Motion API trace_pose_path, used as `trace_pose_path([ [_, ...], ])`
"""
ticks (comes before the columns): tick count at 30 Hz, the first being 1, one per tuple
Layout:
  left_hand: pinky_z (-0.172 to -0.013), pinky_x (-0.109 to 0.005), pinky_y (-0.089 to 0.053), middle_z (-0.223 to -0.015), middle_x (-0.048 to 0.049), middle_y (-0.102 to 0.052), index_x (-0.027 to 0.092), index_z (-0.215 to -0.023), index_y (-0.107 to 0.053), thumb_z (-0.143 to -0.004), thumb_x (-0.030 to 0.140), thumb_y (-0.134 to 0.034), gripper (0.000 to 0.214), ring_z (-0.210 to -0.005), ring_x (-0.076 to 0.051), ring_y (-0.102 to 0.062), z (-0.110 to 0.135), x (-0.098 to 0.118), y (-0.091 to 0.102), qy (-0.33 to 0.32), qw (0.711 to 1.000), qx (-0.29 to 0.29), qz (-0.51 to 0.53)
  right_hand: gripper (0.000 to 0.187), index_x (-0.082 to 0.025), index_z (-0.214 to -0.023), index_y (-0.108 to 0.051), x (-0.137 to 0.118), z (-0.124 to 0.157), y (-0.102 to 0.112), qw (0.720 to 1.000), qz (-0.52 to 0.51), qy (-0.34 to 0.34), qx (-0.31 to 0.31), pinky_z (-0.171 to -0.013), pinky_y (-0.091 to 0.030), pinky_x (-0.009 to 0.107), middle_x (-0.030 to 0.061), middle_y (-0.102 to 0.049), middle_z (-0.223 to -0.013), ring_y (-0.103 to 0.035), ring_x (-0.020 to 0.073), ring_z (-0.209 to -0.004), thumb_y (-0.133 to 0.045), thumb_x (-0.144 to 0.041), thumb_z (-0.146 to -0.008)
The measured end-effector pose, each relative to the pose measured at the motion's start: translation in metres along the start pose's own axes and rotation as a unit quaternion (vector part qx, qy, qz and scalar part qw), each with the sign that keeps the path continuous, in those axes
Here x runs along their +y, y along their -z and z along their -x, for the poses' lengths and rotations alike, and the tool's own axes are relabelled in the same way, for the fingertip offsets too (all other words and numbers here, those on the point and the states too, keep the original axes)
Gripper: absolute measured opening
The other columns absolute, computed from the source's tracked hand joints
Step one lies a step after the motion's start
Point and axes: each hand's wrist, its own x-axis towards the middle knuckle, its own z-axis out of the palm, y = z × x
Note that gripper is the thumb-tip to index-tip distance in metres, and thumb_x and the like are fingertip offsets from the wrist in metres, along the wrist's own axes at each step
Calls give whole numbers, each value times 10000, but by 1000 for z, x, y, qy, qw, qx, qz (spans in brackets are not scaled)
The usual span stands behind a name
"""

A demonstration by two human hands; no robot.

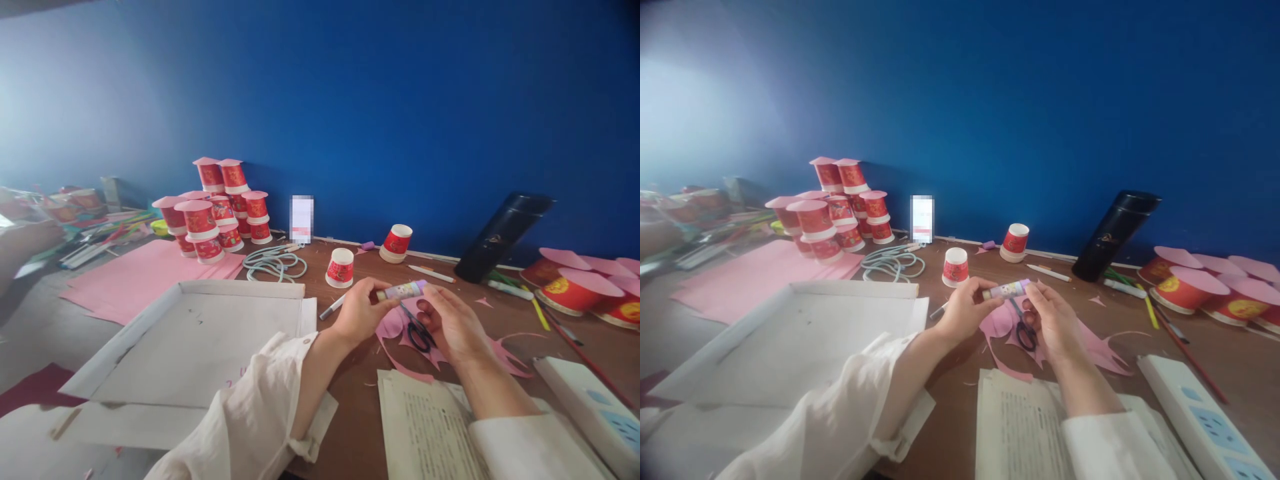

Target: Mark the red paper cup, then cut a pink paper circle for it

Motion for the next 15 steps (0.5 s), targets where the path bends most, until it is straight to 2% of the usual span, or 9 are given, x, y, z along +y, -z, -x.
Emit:
trace_pose_path([
  [2,-742,-277,-470,-886,-23,-685,173,-941,-688,-739,240,-802,242,-784,-143,-597,2,0,-2,-17,1000,3,-11,356,-230,-764,-662,3,-1,-2,1000,2,-8,28,-392,-333,216,-36,-542,-621,-442,94,-504,-857,-514,-675],
  [4,-739,-278,-469,-863,-20,-681,169,-958,-687,-744,249,-801,255,-776,-144,-598,2,-1,-3,1,1000,7,-3,390,-236,-771,-649,3,0,-5,999,-4,-17,47,-377,-335,216,-31,-572,-646,-465,99,-505,-853,-550,-664],
  [7,-716,-279,-462,-823,-18,-675,155,-1007,-680,-772,257,-780,275,-745,-140,-601,-1,-4,-4,57,998,-1,32,445,-251,-915,-692,-4,4,-10,999,-49,-22,8,-386,-381,227,24,-709,-931,-529,107,-568,-794,-624,-694],
  [9,-699,-278,-459,-825,-23,-676,148,-1031,-677,-787,257,-766,282,-724,-134,-601,-2,-6,-4,77,996,-15,51,447,-260,-992,-711,-10,7,-11,997,-65,-22,-39,-384,-367,222,51,-702,-1187,-498,84,-571,-792,-592,-704],
  [10,-692,-277,-457,-829,-24,-677,148,-1033,-678,-789,265,-765,284,-717,-133,-598,-3,-7,-4,76,996,-17,51,442,-262,-1005,-717,-12,8,-10,996,-63,-21,-52,-376,-339,214,48,-691,-1229,-462,69,-553,-820,-547,-683],
  [11,-690,-277,-456,-835,-25,-679,151,-1026,-680,-786,273,-767,282,-718,-132,-594,-2,-7,-4,68,997,-13,42,443,-259,-998,-723,-13,8,-10,997,-54,-19,-51,-365,-300,205,41,-705,-1179,-417,57,-526,-845,-512,-655],
  [13,-707,-276,-458,-856,-27,-685,160,-986,-685,-773,271,-779,258,-744,-135,-590,-1,-6,-4,34,999,2,8,423,-238,-919,-722,-11,7,-8,999,-26,-21,-24,-356,-220,198,0,-699,-851,-331,48,-474,-876,-487,-614],
  [15,-738,-278,-465,-887,-32,-692,165,-955,-684,-759,240,-786,234,-781,-141,-598,1,-4,-5,0,1000,13,-14,404,-224,-786,-674,-6,4,-8,999,2,-26,23,-357,-168,208,-63,-503,-551,-275,55,-434,-877,-525,-609],
])
